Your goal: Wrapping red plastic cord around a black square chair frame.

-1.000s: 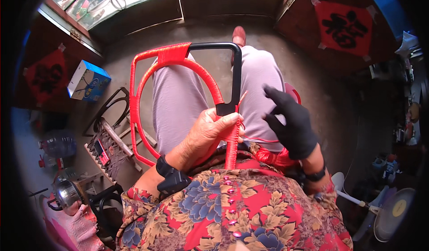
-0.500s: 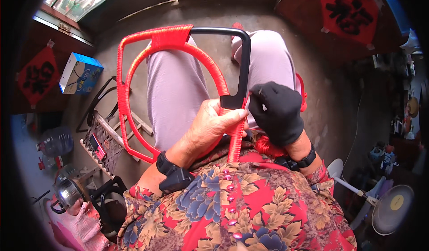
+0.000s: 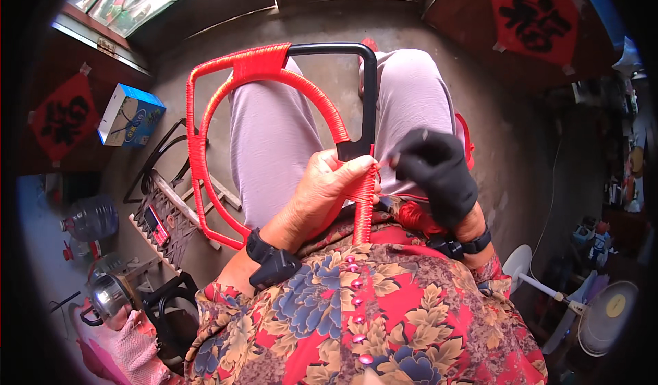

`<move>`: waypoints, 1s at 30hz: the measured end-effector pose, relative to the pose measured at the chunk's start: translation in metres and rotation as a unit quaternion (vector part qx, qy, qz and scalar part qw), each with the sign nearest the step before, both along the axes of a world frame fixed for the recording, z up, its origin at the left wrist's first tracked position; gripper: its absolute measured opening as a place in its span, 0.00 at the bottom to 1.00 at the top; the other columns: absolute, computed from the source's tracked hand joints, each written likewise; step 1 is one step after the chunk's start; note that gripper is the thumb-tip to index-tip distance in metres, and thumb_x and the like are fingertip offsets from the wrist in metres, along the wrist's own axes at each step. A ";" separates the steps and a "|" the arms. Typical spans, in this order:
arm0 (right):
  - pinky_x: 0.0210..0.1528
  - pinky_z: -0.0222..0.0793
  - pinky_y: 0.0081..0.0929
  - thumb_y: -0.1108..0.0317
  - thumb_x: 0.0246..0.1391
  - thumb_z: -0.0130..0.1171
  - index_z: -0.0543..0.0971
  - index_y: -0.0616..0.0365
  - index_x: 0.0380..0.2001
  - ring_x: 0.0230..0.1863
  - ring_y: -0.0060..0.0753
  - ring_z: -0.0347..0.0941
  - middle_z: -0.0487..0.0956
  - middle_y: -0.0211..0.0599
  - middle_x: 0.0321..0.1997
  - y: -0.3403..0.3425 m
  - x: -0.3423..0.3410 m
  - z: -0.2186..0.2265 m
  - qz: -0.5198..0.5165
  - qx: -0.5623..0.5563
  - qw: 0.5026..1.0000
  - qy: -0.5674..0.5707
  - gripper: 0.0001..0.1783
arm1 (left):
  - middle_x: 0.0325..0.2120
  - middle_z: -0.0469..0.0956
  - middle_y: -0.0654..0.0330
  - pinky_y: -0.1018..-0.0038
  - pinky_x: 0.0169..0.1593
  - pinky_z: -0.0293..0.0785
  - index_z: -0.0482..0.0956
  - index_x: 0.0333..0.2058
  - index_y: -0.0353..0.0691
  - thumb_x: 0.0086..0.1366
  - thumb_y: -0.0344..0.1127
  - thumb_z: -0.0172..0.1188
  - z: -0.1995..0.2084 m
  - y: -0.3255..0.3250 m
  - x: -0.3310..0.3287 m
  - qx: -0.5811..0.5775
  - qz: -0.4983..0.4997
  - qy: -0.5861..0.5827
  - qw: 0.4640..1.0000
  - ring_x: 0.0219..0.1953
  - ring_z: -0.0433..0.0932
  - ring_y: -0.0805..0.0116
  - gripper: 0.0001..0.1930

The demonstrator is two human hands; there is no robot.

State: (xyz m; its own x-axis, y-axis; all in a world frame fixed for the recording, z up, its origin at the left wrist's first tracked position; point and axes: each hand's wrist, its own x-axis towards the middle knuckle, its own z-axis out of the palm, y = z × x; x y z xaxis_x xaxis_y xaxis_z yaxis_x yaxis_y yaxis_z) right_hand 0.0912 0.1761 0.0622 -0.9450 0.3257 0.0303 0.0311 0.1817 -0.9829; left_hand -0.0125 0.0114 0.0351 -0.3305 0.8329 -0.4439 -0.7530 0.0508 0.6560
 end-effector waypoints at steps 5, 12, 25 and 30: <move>0.34 0.69 0.18 0.76 0.54 0.58 0.80 0.60 0.40 0.29 0.18 0.74 0.80 0.33 0.29 -0.008 0.003 0.024 0.013 -0.186 0.976 -0.116 0.10 | 0.29 0.80 0.58 0.73 0.39 0.78 0.76 0.37 0.31 0.63 0.38 0.60 0.000 0.000 -0.002 0.003 -0.014 0.025 1.000 0.30 0.80 0.70 0.13; 0.36 0.73 0.29 0.72 0.45 0.57 0.79 0.55 0.45 0.35 0.37 0.78 0.81 0.35 0.37 0.007 -0.007 -0.002 0.088 0.450 0.881 0.113 0.20 | 0.31 0.79 0.58 0.72 0.39 0.79 0.75 0.40 0.33 0.64 0.39 0.60 -0.006 0.001 -0.003 0.034 -0.006 0.022 0.999 0.32 0.80 0.70 0.14; 0.35 0.72 0.30 0.69 0.41 0.60 0.77 0.57 0.35 0.35 0.37 0.76 0.78 0.34 0.34 -0.007 -0.011 0.002 0.085 0.525 0.843 0.078 0.13 | 0.31 0.79 0.59 0.75 0.40 0.77 0.75 0.40 0.32 0.65 0.37 0.59 -0.002 -0.002 -0.003 0.018 0.007 0.031 0.999 0.33 0.79 0.73 0.13; 0.33 0.71 0.30 0.69 0.42 0.61 0.77 0.55 0.35 0.31 0.40 0.77 0.78 0.36 0.29 -0.005 -0.017 -0.008 0.029 0.466 0.878 0.108 0.12 | 0.31 0.80 0.56 0.73 0.39 0.79 0.75 0.41 0.32 0.63 0.38 0.61 -0.006 0.000 -0.007 0.034 -0.003 0.043 0.998 0.31 0.80 0.71 0.15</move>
State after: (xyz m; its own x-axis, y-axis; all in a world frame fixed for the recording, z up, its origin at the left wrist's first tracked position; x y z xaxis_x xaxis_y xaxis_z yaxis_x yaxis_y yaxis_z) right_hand 0.0747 0.1714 0.0541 -0.8990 0.0154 0.4376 -0.1734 0.9052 -0.3881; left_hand -0.0191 0.0118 0.0295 -0.3594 0.8623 -0.3567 -0.6937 0.0088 0.7203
